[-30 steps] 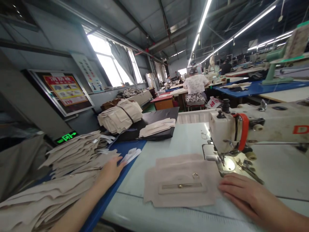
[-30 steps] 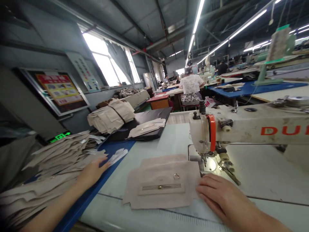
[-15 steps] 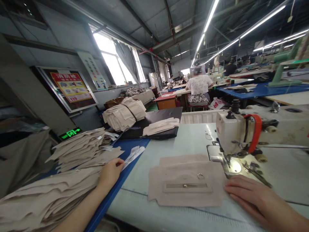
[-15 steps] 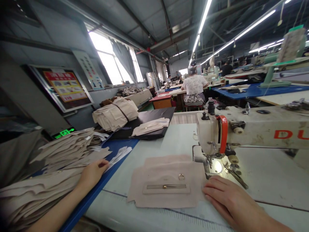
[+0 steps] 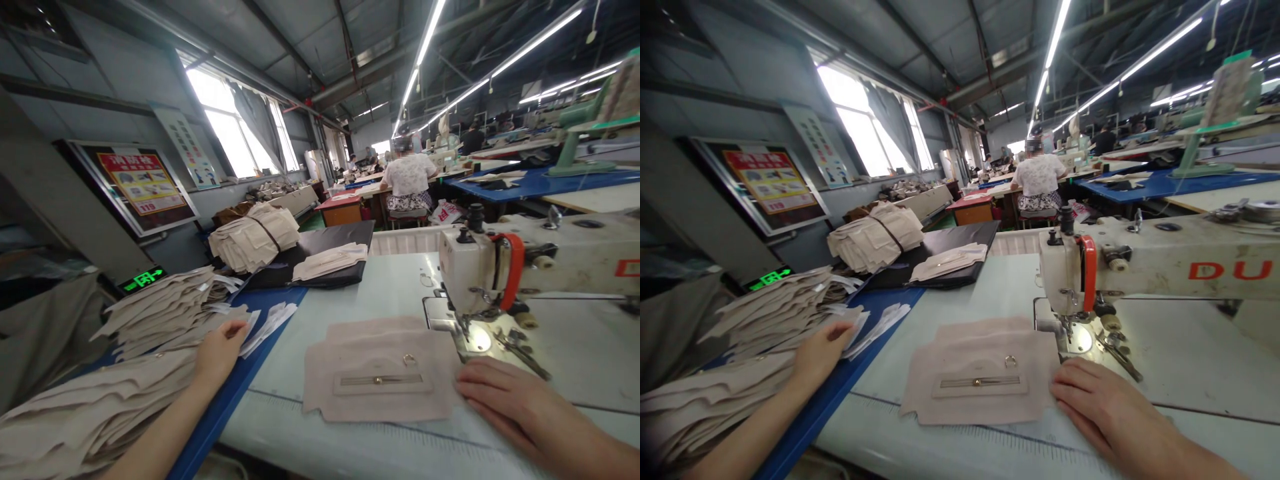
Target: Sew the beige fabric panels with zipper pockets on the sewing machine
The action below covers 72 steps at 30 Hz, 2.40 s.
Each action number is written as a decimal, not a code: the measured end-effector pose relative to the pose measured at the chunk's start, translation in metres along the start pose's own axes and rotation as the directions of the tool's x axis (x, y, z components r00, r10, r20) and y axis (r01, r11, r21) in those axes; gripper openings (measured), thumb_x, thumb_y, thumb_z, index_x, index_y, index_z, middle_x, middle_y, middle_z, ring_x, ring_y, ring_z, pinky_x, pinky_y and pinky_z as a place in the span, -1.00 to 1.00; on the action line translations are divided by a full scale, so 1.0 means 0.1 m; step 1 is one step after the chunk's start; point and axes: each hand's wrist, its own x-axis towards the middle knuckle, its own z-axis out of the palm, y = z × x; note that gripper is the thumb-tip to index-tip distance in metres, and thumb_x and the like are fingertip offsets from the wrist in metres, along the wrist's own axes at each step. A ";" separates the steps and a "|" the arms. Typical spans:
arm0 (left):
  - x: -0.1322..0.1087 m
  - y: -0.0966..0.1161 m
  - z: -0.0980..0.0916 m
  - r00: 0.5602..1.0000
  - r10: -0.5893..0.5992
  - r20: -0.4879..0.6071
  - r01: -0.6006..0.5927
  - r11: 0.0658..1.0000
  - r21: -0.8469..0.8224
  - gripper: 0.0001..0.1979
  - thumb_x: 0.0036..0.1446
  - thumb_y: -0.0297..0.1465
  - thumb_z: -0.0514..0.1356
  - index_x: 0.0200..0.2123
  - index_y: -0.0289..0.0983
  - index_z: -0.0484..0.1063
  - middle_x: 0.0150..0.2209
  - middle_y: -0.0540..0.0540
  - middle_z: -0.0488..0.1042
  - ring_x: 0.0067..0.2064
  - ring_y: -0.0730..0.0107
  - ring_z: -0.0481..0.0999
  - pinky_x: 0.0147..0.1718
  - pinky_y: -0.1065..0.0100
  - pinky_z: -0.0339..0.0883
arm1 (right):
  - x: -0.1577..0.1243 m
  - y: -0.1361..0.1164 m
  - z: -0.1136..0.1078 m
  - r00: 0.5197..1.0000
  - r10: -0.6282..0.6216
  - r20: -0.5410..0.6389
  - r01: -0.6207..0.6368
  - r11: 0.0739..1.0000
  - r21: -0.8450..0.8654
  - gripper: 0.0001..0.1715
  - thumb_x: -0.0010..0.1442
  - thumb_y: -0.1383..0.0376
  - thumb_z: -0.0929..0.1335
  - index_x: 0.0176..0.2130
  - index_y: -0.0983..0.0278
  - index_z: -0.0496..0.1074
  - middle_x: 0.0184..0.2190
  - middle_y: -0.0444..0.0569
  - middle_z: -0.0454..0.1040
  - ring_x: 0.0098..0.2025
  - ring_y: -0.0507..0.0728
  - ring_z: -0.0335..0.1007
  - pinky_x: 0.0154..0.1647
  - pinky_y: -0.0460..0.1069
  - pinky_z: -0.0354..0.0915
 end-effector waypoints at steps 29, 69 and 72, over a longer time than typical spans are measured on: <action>-1.23 2.13 1.13 0.214 0.944 -0.252 -0.961 0.157 -0.228 -0.71 0.40 -0.47 -0.05 -0.20 -0.27 0.48 -0.32 -0.09 0.55 -0.26 0.31 0.54 -0.20 0.30 0.46 | 0.11 -0.04 -0.01 0.973 0.005 0.231 -0.012 1.000 0.027 -0.72 0.38 0.32 0.28 -0.01 0.37 0.49 -0.11 0.08 0.58 0.00 0.19 0.44 0.06 0.06 0.35; -1.31 2.31 1.37 0.045 0.999 0.006 -0.975 0.045 -0.217 -0.75 0.20 -0.66 0.03 -0.23 -0.26 0.41 -0.23 -0.11 0.53 -0.20 0.18 0.52 -0.25 0.21 0.48 | 0.15 -0.02 -0.06 0.955 0.124 0.268 -0.115 0.992 -0.049 -0.73 0.38 0.30 0.27 -0.13 0.36 0.53 -0.21 0.05 0.57 -0.10 0.18 0.44 0.07 0.07 0.31; -1.31 2.32 1.35 0.042 0.999 0.024 -0.977 0.046 -0.207 -0.72 0.19 -0.68 0.00 -0.24 -0.26 0.42 -0.23 -0.11 0.53 -0.21 0.18 0.53 -0.27 0.21 0.50 | 0.15 -0.02 -0.06 0.950 0.126 0.287 -0.117 0.992 -0.049 -0.74 0.38 0.30 0.28 -0.12 0.38 0.53 -0.19 0.05 0.56 -0.09 0.18 0.43 0.09 0.06 0.30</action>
